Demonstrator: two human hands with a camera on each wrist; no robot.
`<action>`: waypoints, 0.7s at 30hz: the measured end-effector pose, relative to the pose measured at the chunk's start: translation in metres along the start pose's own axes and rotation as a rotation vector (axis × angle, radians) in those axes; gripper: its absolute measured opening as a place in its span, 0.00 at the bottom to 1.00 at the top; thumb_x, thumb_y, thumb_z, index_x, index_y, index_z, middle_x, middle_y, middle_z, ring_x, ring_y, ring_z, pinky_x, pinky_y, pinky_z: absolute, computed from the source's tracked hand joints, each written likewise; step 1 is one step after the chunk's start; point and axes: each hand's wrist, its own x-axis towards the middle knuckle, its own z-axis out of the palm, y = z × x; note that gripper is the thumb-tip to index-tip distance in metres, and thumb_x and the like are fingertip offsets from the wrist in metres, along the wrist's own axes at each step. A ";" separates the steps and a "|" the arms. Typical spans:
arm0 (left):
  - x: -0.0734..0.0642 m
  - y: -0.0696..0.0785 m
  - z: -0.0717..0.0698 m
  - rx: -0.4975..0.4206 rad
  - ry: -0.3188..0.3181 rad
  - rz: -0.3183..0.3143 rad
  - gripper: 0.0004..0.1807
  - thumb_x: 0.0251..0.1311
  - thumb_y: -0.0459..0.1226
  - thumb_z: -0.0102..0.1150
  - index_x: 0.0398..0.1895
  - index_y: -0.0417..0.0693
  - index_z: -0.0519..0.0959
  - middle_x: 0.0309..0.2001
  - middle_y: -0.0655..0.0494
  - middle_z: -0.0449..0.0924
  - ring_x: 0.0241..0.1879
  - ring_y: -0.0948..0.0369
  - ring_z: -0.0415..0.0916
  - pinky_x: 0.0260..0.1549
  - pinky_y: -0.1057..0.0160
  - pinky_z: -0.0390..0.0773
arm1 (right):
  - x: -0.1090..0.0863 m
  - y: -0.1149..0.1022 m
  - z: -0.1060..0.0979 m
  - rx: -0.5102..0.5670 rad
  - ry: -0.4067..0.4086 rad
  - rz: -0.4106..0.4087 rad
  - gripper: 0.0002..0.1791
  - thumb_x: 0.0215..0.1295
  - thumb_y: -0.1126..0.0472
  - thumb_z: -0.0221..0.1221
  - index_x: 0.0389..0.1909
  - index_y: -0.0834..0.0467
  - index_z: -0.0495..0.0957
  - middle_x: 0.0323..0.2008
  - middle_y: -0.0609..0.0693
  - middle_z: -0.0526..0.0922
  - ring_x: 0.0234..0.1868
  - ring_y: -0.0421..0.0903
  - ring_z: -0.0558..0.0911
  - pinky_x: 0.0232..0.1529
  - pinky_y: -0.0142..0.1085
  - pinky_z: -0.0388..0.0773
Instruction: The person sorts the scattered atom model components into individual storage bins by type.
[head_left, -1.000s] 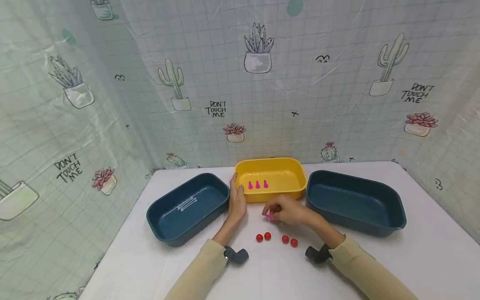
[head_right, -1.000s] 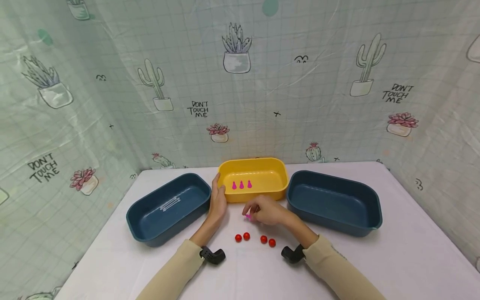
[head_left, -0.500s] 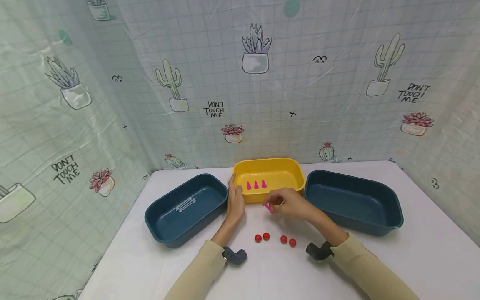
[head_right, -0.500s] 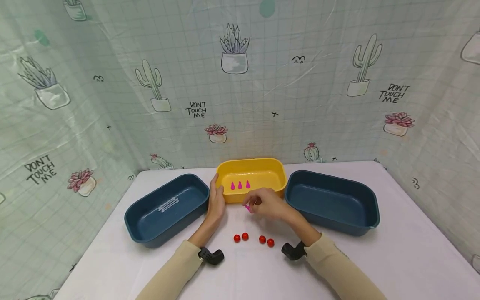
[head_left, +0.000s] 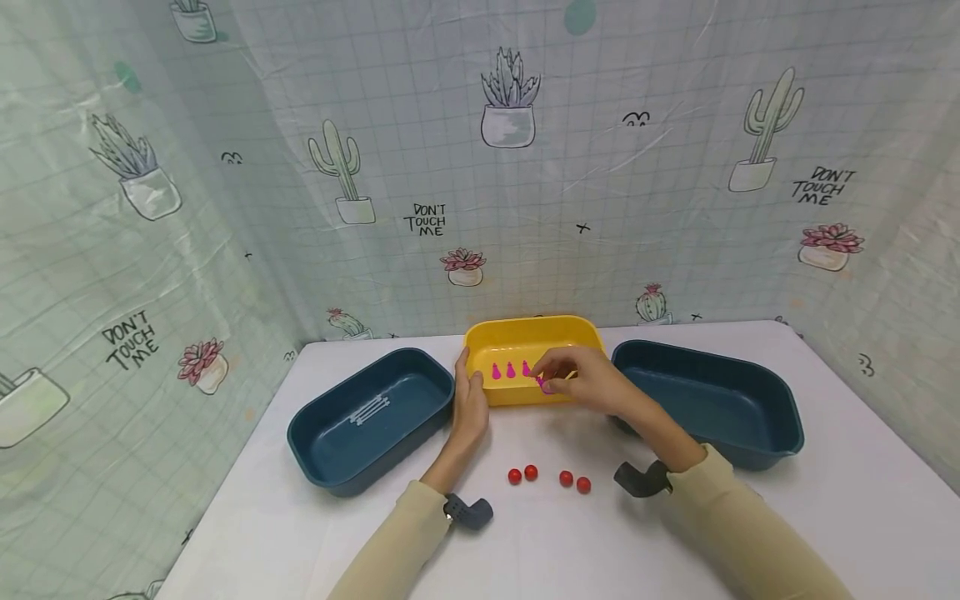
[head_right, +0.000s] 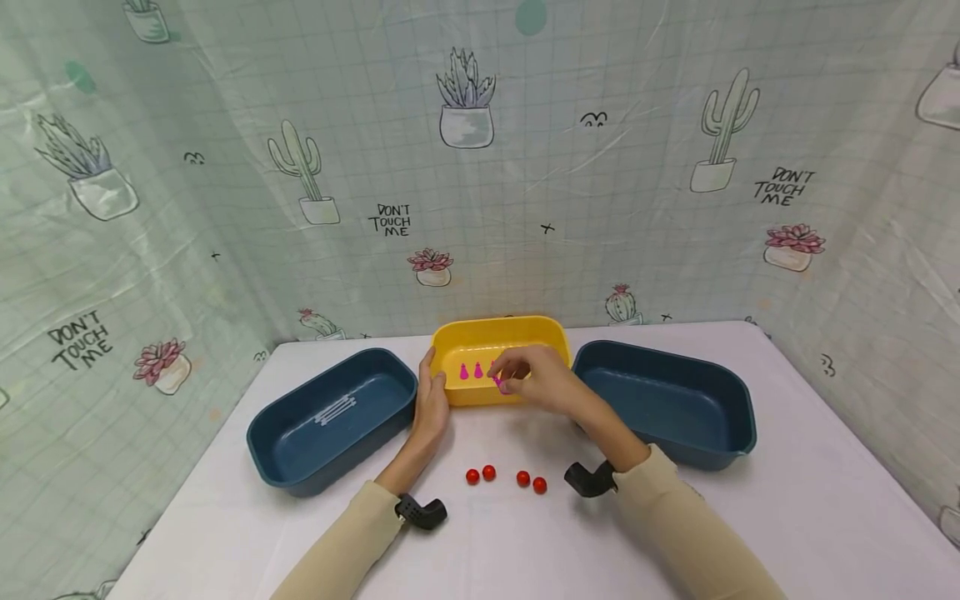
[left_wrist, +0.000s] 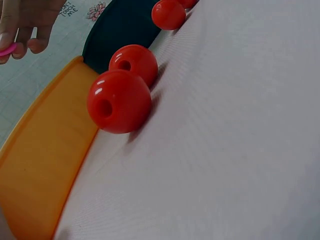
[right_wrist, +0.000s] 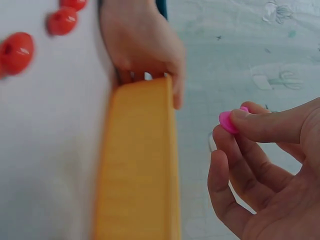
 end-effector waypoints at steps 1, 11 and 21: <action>0.001 0.000 0.000 0.001 -0.001 0.000 0.31 0.80 0.40 0.33 0.84 0.52 0.48 0.84 0.51 0.47 0.83 0.50 0.47 0.82 0.44 0.46 | 0.002 -0.001 -0.003 -0.008 0.013 -0.002 0.09 0.66 0.68 0.67 0.45 0.58 0.87 0.37 0.51 0.86 0.38 0.46 0.81 0.43 0.33 0.82; 0.000 -0.001 0.000 -0.006 0.008 0.028 0.30 0.80 0.37 0.33 0.83 0.50 0.49 0.84 0.49 0.48 0.83 0.49 0.47 0.82 0.44 0.45 | 0.032 -0.002 -0.029 -0.019 0.101 0.046 0.11 0.68 0.68 0.64 0.49 0.59 0.86 0.40 0.56 0.87 0.39 0.55 0.84 0.41 0.36 0.83; 0.001 -0.003 0.001 -0.009 0.011 0.030 0.30 0.80 0.37 0.33 0.83 0.50 0.50 0.84 0.49 0.48 0.83 0.49 0.46 0.82 0.44 0.45 | 0.059 0.015 -0.036 -0.027 0.086 0.161 0.11 0.69 0.68 0.63 0.50 0.60 0.85 0.43 0.59 0.89 0.38 0.51 0.85 0.43 0.39 0.86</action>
